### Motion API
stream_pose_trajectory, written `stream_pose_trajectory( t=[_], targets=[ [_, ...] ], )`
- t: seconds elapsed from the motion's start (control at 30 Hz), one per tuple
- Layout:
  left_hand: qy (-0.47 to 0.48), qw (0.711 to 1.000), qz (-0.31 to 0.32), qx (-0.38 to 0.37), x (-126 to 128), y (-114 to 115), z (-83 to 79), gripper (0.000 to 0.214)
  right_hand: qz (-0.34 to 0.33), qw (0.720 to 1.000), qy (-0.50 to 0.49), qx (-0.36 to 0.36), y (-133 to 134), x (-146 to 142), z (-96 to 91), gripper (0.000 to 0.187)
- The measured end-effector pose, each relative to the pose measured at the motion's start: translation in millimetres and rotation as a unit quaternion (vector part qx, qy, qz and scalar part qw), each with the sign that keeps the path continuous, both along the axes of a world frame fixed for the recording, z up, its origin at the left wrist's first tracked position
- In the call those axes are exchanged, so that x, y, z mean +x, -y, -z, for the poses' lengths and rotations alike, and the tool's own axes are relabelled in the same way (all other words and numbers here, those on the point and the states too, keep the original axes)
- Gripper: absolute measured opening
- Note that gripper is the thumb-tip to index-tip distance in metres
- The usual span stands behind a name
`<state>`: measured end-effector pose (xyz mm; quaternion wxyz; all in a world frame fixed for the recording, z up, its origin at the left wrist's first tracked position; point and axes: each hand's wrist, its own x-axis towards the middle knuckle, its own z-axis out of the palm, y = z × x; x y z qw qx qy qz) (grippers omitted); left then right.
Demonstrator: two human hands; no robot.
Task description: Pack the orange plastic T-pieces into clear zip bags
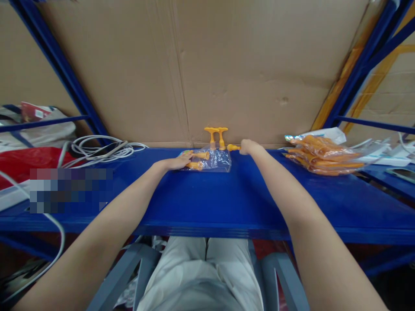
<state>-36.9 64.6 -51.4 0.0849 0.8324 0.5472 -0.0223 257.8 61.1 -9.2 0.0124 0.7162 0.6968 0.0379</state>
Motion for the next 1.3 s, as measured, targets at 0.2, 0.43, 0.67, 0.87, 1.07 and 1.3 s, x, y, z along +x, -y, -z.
stream_pose_trajectory(
  t=[0.2,0.43,0.67,0.87,1.07,1.3],
  targets=[
    [0.026,1.0,0.012,0.003,-3.8,-6.4,3.1,0.07,-0.024,0.999,0.004,0.026,36.4,14.0,36.2,0.045],
    [0.024,1.0,0.014,0.004,-5.5,-12.2,6.1,0.069,-0.003,0.998,-0.028,-0.051,43.0,12.9,26.7,0.066],
    [0.014,1.0,0.004,-0.004,-2.7,-11.9,6.3,0.07,0.005,0.999,0.049,-0.022,48.1,14.0,16.3,0.037],
    [0.008,1.0,0.006,0.002,-1.9,-8.9,3.3,0.069,-0.02,0.997,-0.033,0.07,54.7,35.7,-0.3,0.026],
    [0.034,0.999,0.008,-0.001,-2.1,1.5,-1.1,0.07,-0.155,0.971,-0.179,-0.033,61.3,31.4,-3.1,0.013],
    [0.03,0.999,0.013,0.013,-1.3,1.6,-3.0,0.07,-0.206,0.96,-0.189,-0.006,61.8,10.3,3.6,0.012]
  ],
)
